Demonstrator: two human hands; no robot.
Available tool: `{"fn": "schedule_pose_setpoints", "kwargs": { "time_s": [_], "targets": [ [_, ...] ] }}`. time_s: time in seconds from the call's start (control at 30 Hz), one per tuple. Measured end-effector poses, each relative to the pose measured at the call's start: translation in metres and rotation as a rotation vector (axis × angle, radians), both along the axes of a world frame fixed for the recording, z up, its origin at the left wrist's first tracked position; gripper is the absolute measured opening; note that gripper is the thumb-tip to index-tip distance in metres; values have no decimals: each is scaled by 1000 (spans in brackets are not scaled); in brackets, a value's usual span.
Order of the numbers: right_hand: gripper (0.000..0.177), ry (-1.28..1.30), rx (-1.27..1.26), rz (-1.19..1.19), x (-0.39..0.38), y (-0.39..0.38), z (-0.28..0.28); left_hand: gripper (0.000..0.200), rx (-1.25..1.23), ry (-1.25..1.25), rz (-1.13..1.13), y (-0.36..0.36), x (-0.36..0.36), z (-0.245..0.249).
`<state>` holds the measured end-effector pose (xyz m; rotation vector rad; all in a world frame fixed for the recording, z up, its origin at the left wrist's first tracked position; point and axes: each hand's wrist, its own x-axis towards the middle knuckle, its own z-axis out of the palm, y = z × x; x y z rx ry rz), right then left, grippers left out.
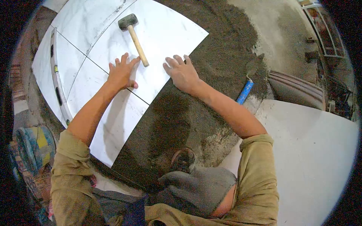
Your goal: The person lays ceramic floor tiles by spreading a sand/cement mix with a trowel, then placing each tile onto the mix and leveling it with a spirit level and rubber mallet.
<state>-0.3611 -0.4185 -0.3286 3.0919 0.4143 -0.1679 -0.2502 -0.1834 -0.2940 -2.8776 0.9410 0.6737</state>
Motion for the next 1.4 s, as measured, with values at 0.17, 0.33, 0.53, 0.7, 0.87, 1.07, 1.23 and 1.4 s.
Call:
{"fn": "schedule_pose_setpoints", "kwargs": {
  "time_s": [0.17,0.33,0.53,0.7,0.87,1.07,1.23,1.4],
  "targets": [
    [45,-179,16,-239,50,-11,-6,109,-52,1,29,3,-3,-2],
    [49,54,576,-411,73,68,13,78,-165,-167,71,32,-27,-26],
    [45,128,610,-487,121,92,-15,27,-580,-307,436,139,-41,-25],
    [33,-316,829,-412,153,85,-14,99,-115,-355,1204,306,-11,-27],
    [25,-227,915,-453,121,64,17,91,-179,-315,1080,385,0,-44],
    [26,-15,1232,-430,87,77,44,60,-1215,-137,1093,287,-60,35],
    [53,217,1494,-267,89,135,120,58,-1699,315,898,159,-132,59],
    [64,-254,1462,-375,89,132,190,74,-1222,-209,479,57,-171,48]
  ]
}}
